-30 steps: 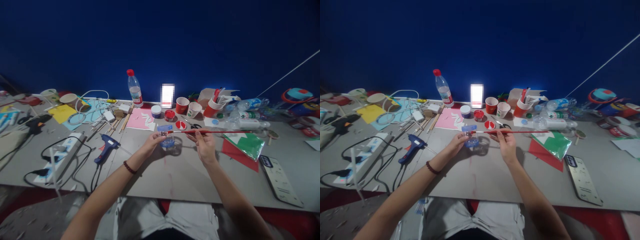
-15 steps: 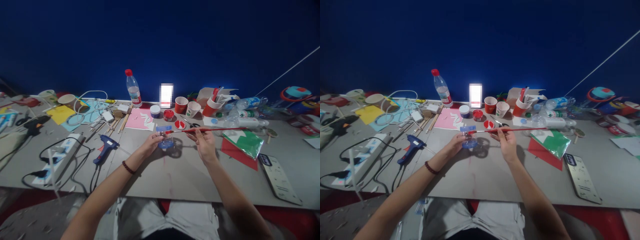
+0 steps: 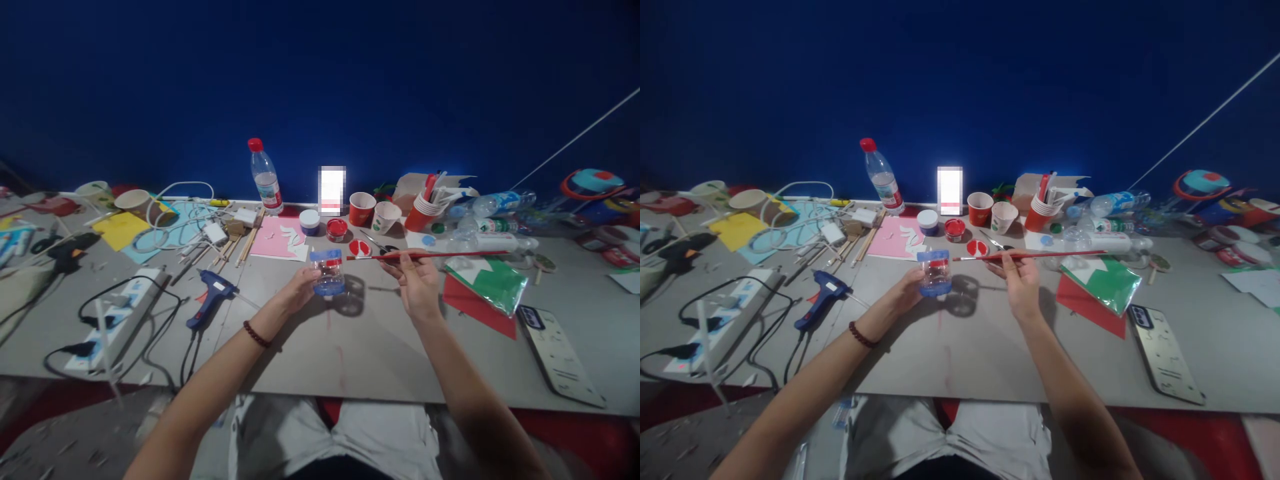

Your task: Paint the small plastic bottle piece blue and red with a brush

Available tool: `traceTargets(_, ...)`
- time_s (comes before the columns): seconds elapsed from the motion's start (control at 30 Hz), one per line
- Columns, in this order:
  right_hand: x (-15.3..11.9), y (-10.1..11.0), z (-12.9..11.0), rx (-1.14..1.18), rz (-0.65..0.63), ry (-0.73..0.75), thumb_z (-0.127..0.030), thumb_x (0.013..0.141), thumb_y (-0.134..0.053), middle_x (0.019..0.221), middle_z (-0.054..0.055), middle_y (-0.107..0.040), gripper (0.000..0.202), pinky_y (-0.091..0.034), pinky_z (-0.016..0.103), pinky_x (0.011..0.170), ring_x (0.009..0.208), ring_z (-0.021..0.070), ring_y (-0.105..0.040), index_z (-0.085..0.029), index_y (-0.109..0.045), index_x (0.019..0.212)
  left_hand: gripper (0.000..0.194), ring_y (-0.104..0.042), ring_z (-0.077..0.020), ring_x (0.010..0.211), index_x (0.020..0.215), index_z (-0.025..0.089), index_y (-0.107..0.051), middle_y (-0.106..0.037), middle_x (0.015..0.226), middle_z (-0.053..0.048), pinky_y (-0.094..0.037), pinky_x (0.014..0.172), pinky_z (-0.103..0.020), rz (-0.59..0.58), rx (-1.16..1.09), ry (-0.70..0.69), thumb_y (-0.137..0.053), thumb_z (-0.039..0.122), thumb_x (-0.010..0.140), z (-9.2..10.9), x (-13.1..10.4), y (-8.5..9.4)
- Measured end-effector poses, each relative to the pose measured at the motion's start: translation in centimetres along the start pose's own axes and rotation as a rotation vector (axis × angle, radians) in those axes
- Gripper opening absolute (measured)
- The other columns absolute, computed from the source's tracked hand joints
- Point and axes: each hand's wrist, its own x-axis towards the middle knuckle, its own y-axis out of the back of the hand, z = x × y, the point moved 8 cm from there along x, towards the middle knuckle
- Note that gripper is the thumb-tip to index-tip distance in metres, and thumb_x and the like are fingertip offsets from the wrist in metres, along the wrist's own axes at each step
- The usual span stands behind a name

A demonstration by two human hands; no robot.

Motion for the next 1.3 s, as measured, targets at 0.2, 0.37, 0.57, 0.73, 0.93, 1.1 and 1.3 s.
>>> traceTargets(0.2,-1.0,-0.7,0.2,0.047,-0.040,-0.038,-0.042,0.080,-0.080,0.085,-0.001,-0.076,0.026,-0.068,0.033,0.074,0.080,0.0170,-0.077,-0.024,-0.063,0.086,0.047,-0.070,-0.0300,0.099,0.092,0.016,-0.078,-0.077,0.099,-0.012,-0.047,0.099,-0.046,0.072,0.045,0.021,-0.088,0.049,0.061,0.0,-0.2,0.0)
traceTargets(0.37,-1.9,-1.6,0.5,0.029,-0.088,-0.046,-0.042,0.083,-0.077,0.084,-0.001,-0.076,0.022,-0.068,0.037,0.073,0.081,0.0197,-0.078,-0.025,-0.064,0.089,0.045,-0.071,-0.0281,0.093,0.090,0.017,-0.078,-0.078,0.096,-0.011,-0.050,0.094,-0.042,0.109,0.027,0.025,-0.091,0.044,0.058,0.0,-0.2,-0.3)
traceTargets(0.57,-2.2,-2.1,-0.4,-0.058,-0.089,0.014,-0.043,0.084,-0.075,0.083,-0.001,-0.075,0.022,-0.069,0.039,0.076,0.080,0.0197,-0.078,-0.023,-0.066,0.087,0.041,-0.072,-0.0271,0.090,0.092,0.017,-0.078,-0.079,0.094,-0.011,-0.050,0.093,-0.042,0.166,0.057,0.029,-0.090,0.042,0.062,-0.4,0.0,0.2)
traceTargets(0.73,-2.5,-2.4,-0.8,-0.104,-0.097,0.087,-0.041,0.087,-0.073,0.085,0.002,-0.076,0.021,-0.069,0.037,0.073,0.082,0.0207,-0.078,-0.022,-0.065,0.088,0.041,-0.073,-0.0242,0.088,0.096,0.017,-0.077,-0.079,0.096,-0.011,-0.052,0.090,-0.039,0.184,0.077,0.029,-0.089,0.041,0.065,-0.8,0.0,0.3)
traceTargets(0.93,-2.7,-2.5,-0.7,-0.176,-0.113,0.165,-0.038,0.090,-0.070,0.090,0.003,-0.074,0.018,-0.070,0.036,0.071,0.082,0.0198,-0.077,-0.021,-0.065,0.090,0.043,-0.072,-0.0211,0.085,0.094,0.017,-0.077,-0.078,0.094,-0.010,-0.052,0.091,-0.039,0.194,0.097,0.043,-0.090,0.044,0.063,-1.0,0.1,0.4)
traceTargets(1.1,-2.7,-2.2,-1.0,-0.211,-0.102,0.210,-0.037,0.092,-0.068,0.091,0.003,-0.072,0.016,-0.069,0.036,0.073,0.084,0.0194,-0.077,-0.021,-0.066,0.093,0.040,-0.071,-0.0225,0.085,0.093,0.018,-0.077,-0.078,0.094,-0.010,-0.051,0.092,-0.042,0.189,0.067,0.033,-0.089,0.042,0.063,-1.1,0.3,0.6)
traceTargets(1.3,-2.3,-1.7,-1.4,-0.250,-0.079,0.235,-0.037,0.093,-0.066,0.092,0.003,-0.073,0.016,-0.070,0.035,0.072,0.082,0.0186,-0.077,-0.021,-0.063,0.094,0.038,-0.071,-0.0257,0.088,0.088,0.018,-0.076,-0.078,0.091,-0.011,-0.050,0.092,-0.043,0.222,0.069,0.024,-0.088,0.044,0.064,-0.8,0.2,0.9)
